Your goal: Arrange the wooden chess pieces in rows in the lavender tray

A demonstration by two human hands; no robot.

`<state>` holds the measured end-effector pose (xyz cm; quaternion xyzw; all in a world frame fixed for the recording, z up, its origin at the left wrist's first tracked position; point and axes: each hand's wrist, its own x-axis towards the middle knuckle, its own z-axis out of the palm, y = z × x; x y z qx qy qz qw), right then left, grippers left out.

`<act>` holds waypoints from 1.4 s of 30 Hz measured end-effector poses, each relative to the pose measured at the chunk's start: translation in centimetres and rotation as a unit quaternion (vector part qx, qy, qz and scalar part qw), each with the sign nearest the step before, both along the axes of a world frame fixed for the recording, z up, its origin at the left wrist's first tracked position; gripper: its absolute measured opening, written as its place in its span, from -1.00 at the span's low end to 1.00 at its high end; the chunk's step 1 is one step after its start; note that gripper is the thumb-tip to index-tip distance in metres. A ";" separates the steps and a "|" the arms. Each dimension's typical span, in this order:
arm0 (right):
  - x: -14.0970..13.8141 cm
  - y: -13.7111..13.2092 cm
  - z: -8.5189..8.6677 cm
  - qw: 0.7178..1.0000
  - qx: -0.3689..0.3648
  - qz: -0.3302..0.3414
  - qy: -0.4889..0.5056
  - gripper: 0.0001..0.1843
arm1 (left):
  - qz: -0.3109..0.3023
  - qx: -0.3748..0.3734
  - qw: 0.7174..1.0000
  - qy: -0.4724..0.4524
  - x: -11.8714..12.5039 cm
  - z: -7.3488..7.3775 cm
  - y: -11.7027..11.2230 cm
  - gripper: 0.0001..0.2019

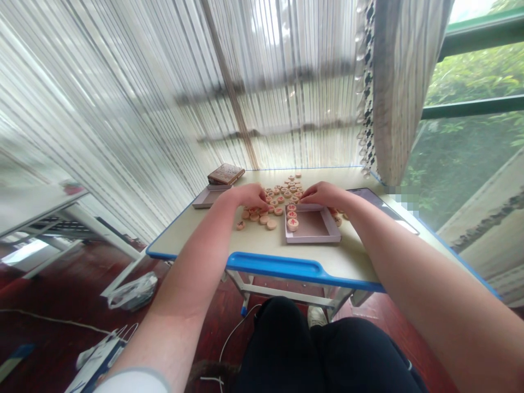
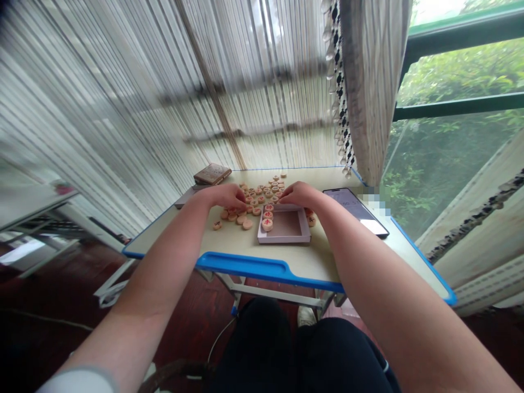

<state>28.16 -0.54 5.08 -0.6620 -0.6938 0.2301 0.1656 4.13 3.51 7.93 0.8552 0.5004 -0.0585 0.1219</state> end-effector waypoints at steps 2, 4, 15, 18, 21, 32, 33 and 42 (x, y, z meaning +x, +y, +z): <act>0.0 0.2 -0.1 1.000 0.005 0.007 -0.002 -0.62 | -0.006 -0.016 1.000 -0.003 -0.1 0.1 -0.1 -0.64; -0.1 0.5 -0.2 1.000 0.010 0.010 -0.003 -0.66 | -0.014 -0.032 0.999 -0.005 -0.3 0.1 0.0 -0.64; -0.6 0.2 -0.1 0.999 -0.019 -0.036 -0.005 -0.60 | -0.048 0.004 0.997 -0.055 -0.1 -0.6 0.7 -0.69; -0.6 0.1 0.0 0.999 -0.020 -0.022 -0.012 -0.61 | -0.052 0.012 0.997 -0.062 -0.1 -0.9 1.0 -0.71; -0.5 0.2 -0.1 1.000 -0.004 -0.007 -0.008 -0.65 | -0.052 0.019 0.997 -0.059 -0.1 -1.2 1.2 -0.73; 0.0 0.5 -0.4 0.994 0.086 -0.031 0.054 -0.75 | -0.059 0.028 0.997 -0.037 0.3 -1.1 0.7 -0.72; 0.0 0.4 -0.2 0.996 0.073 -0.028 0.052 -0.75 | -0.059 0.029 0.997 -0.034 0.2 -1.1 0.7 -0.72; 2.5 1.4 -0.2 0.977 0.153 -0.133 -0.072 -0.63 | -0.036 0.022 0.999 0.010 0.2 -1.7 1.2 -0.74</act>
